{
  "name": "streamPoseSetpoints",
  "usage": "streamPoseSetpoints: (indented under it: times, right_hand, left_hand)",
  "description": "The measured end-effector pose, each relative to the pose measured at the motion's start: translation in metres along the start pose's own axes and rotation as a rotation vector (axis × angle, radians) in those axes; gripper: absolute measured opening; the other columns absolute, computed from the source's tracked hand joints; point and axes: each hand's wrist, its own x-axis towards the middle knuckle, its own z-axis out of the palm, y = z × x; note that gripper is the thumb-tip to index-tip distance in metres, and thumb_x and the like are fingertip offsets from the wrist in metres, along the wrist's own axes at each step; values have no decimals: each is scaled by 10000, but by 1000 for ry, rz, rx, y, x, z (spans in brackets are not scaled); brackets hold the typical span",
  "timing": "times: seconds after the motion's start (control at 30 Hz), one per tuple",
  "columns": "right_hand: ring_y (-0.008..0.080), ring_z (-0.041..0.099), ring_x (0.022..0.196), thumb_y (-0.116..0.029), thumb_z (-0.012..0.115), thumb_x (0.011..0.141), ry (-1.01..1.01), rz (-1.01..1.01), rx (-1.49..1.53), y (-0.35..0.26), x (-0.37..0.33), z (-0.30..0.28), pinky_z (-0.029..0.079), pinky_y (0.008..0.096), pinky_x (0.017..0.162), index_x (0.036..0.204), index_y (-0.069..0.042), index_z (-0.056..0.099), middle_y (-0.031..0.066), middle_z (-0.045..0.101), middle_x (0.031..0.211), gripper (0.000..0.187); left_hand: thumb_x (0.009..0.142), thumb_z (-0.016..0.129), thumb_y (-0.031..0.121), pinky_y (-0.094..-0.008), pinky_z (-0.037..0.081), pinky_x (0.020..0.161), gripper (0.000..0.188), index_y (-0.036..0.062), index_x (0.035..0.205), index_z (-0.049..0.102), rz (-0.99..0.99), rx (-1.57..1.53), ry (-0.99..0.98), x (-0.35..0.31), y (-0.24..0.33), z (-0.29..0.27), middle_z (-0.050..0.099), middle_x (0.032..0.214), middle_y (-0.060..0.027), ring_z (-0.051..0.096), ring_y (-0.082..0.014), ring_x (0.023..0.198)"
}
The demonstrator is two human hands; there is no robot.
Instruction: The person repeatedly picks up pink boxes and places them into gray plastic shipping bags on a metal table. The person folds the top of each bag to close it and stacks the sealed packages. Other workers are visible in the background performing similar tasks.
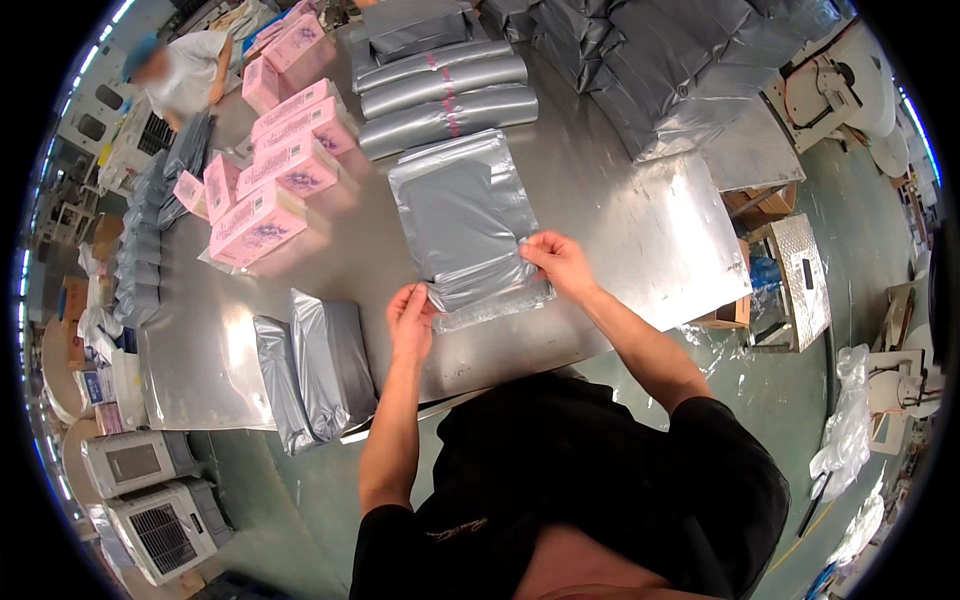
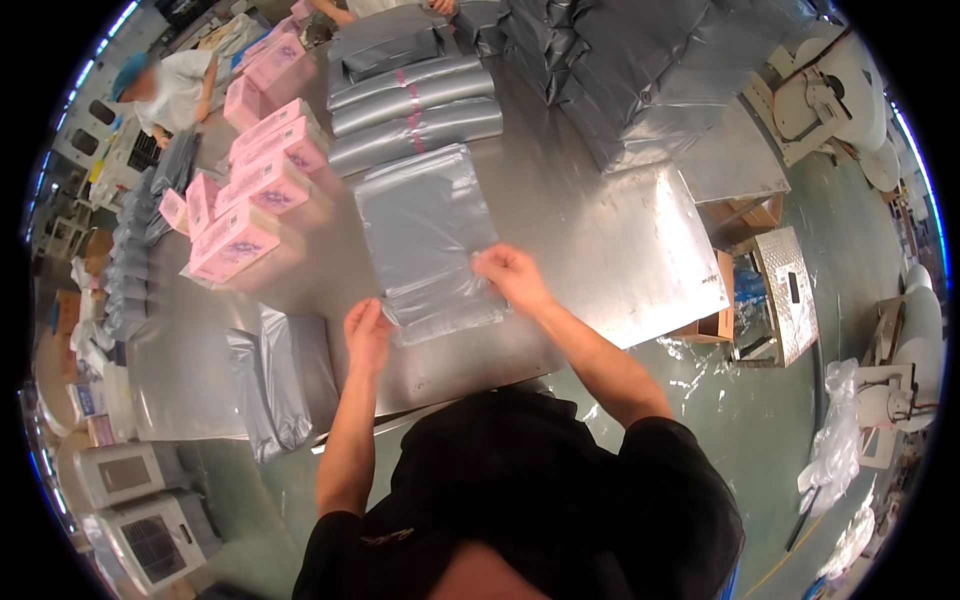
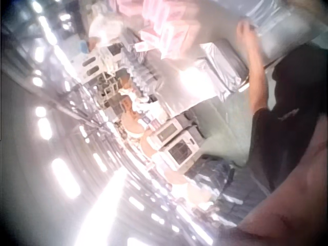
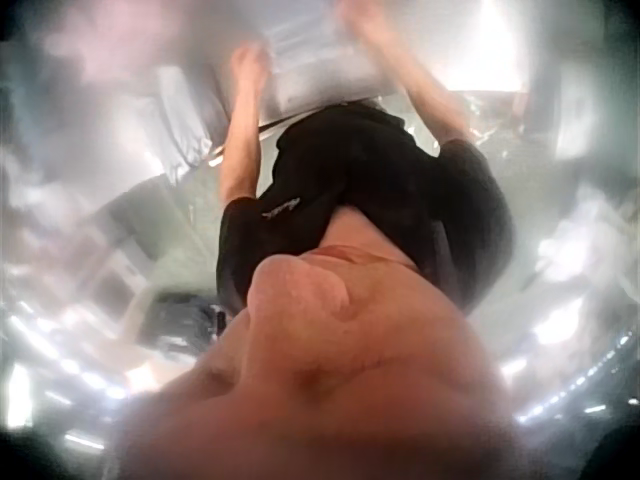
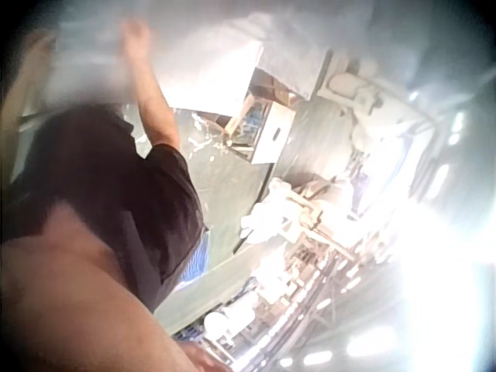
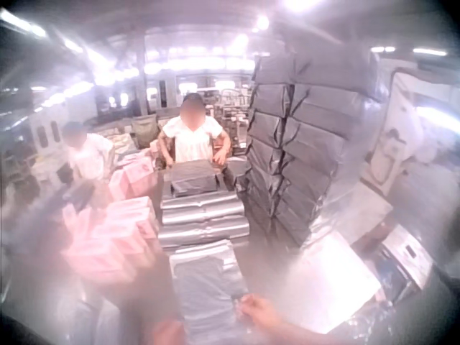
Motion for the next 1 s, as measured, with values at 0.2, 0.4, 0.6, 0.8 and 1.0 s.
streamPoseSetpoints:
  times: [0.2,0.4,0.6,0.8,1.0]
  right_hand:
    - [189,616,1088,-256,747,950,-227,234,52,-13,-3,3,601,404,815,1605,-182,313,64,582,1332,790]
    - [344,502,1379,-333,797,903,-480,461,390,3,-22,52,570,518,979,1653,-197,181,182,396,1585,980]
    - [424,464,1396,-429,866,808,-522,-350,-641,33,-34,222,384,461,1158,1670,-191,0,289,304,1604,1244]
    - [382,638,1107,-529,812,841,-658,-9,-845,16,-35,339,509,437,965,1658,-148,-47,348,428,1494,1245]
    - [249,706,983,-467,751,932,-720,-106,-532,58,-31,312,548,388,944,1641,-122,213,200,650,1316,954]
  left_hand:
    - [996,667,128,-316,563,631,179,59,1160,656,-145,-33,-71,-3,-13,-25,702,983,-39,657,-118,796]
    - [1032,607,285,-347,597,688,360,91,1333,571,-387,-101,35,-77,-78,-59,690,1145,-90,672,-176,835]
    - [1067,552,358,-268,560,615,367,40,1228,637,-745,150,109,-228,14,-128,743,1033,-92,657,-146,703]
    - [957,708,233,-337,541,676,362,41,1258,647,195,1036,5,-92,279,-91,688,1038,-123,663,-200,792]
    - [892,753,372,-583,465,1055,733,107,1505,449,382,1953,582,189,240,-153,375,1560,-192,356,-416,1441]
